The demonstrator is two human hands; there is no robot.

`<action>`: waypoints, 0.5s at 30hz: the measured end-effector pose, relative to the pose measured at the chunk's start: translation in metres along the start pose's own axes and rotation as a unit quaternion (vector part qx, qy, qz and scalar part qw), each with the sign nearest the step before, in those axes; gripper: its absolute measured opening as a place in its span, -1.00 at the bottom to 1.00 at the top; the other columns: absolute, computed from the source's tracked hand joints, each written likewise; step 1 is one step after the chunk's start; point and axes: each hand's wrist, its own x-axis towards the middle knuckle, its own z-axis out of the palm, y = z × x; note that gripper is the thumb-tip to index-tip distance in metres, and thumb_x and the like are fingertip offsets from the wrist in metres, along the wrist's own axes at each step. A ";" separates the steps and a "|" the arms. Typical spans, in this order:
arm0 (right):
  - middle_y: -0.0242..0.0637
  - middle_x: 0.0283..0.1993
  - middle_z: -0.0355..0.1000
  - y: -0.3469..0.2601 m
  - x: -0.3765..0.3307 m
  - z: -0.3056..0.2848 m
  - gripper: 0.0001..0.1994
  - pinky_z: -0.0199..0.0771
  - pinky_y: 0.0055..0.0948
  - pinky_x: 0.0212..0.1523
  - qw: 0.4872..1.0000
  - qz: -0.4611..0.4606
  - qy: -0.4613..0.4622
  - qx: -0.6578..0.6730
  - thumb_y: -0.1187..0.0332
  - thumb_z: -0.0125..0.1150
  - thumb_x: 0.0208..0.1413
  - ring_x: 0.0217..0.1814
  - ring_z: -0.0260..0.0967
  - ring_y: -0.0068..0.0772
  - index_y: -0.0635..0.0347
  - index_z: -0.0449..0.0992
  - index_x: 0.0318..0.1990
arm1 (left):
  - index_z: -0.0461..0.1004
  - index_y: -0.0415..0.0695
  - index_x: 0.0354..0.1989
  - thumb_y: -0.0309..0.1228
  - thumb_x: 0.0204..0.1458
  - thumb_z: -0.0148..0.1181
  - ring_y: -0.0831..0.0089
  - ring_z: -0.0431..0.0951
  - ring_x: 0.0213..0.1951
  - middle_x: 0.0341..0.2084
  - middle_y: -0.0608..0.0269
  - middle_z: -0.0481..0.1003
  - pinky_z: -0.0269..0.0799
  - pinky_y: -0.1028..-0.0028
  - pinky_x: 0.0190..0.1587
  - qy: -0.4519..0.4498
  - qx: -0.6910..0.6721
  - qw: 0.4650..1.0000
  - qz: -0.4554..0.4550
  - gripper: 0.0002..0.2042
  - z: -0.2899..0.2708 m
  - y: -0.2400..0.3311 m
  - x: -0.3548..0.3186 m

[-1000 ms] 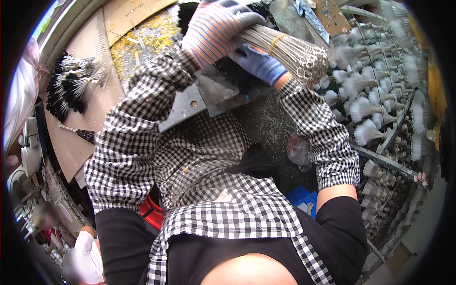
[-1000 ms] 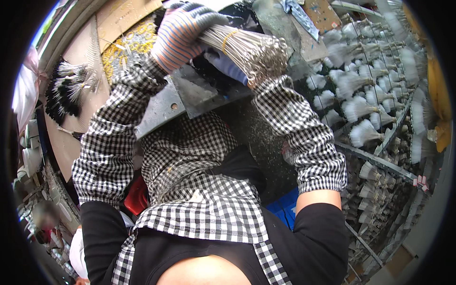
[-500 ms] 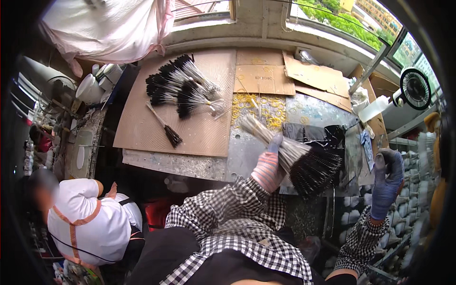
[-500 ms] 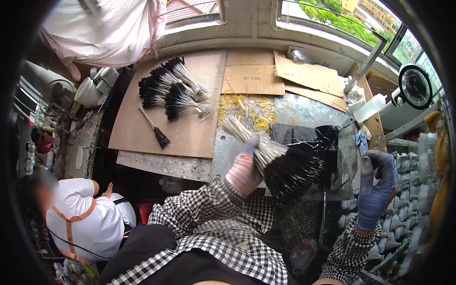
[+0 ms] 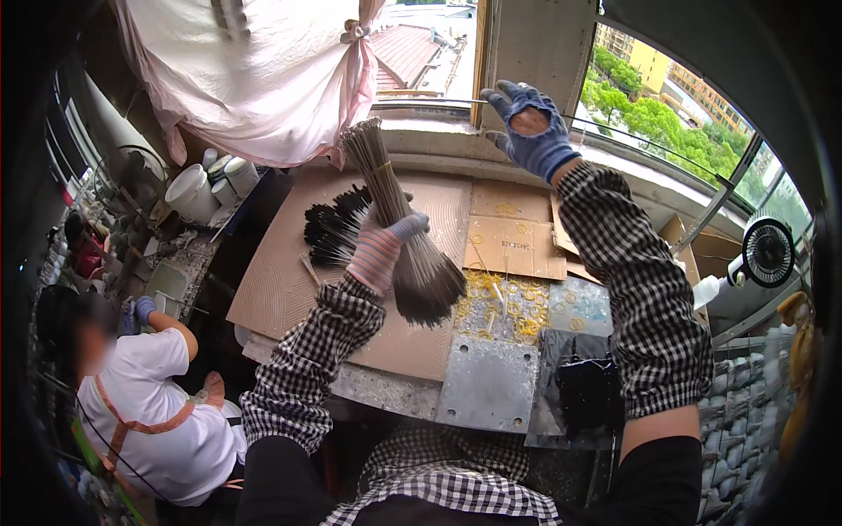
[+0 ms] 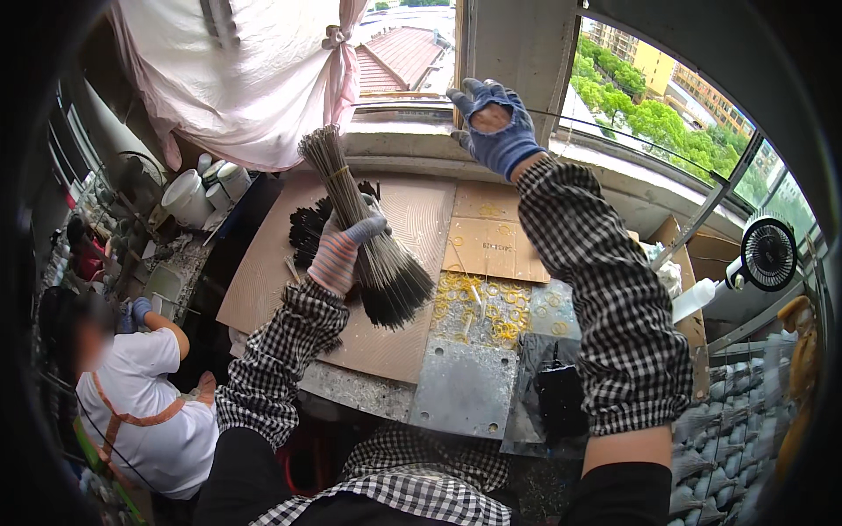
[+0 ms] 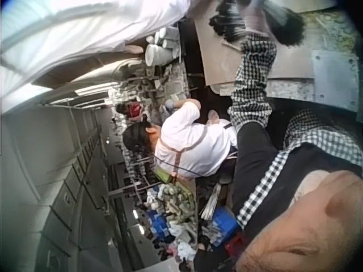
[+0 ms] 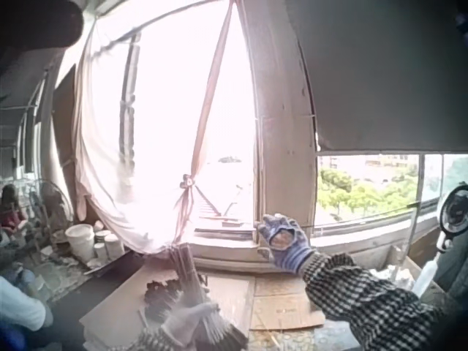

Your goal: The recorder dips bundles of shuttlecock feathers into black adhesive to assemble them.

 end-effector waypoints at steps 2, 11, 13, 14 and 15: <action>-0.03 0.03 0.44 -0.004 0.020 0.046 -0.55 0.45 -0.18 0.03 0.999 0.014 0.012 0.030 0.14 0.23 0.14 0.07 0.41 -0.04 0.01 0.40 0.17 | 0.42 -0.12 -0.13 -0.55 -0.13 0.41 0.43 0.55 -0.32 -0.40 0.30 0.50 0.53 0.41 -0.19 0.008 -0.001 1.000 -0.027 -0.63 -0.027 0.006 0.040; -0.22 -0.51 0.50 -0.056 0.017 0.035 -0.83 0.46 -0.26 -0.50 0.944 0.010 -0.021 0.330 0.22 0.11 0.24 -0.52 0.47 -0.21 -0.06 0.60 -0.14 | 0.40 -0.11 -0.10 -0.55 -0.11 0.37 0.44 0.56 -0.33 -0.40 0.31 0.50 0.55 0.43 -0.22 0.030 0.053 0.997 0.043 -0.62 -0.076 0.020 0.103; -0.21 -0.59 0.43 -0.057 0.014 0.034 -0.86 0.37 -0.24 -0.58 0.940 0.012 -0.006 0.340 0.23 0.15 0.21 -0.60 0.40 -0.19 -0.02 0.60 -0.20 | 0.40 -0.14 -0.10 -0.52 -0.12 0.41 0.48 0.54 -0.33 -0.39 0.31 0.51 0.48 0.46 -0.19 -0.066 0.095 0.990 0.075 -0.60 -0.072 0.023 0.106; -0.21 -0.59 0.43 -0.059 0.014 0.030 -0.86 0.37 -0.24 -0.58 0.940 0.012 -0.008 0.340 0.23 0.15 0.21 -0.60 0.40 -0.19 -0.02 0.60 -0.20 | 0.40 -0.14 -0.10 -0.52 -0.12 0.41 0.48 0.54 -0.33 -0.39 0.31 0.51 0.48 0.46 -0.19 -0.066 0.094 0.991 0.073 -0.60 -0.075 0.024 0.106; -0.20 -0.59 0.43 -0.061 0.015 0.026 -0.86 0.36 -0.25 -0.59 0.935 0.012 0.005 0.355 0.23 0.16 0.19 -0.60 0.40 -0.20 -0.01 0.60 -0.22 | 0.39 -0.15 -0.11 -0.54 -0.11 0.41 0.46 0.54 -0.35 -0.42 0.29 0.50 0.50 0.46 -0.24 -0.105 0.099 0.985 0.098 -0.61 -0.078 0.025 0.105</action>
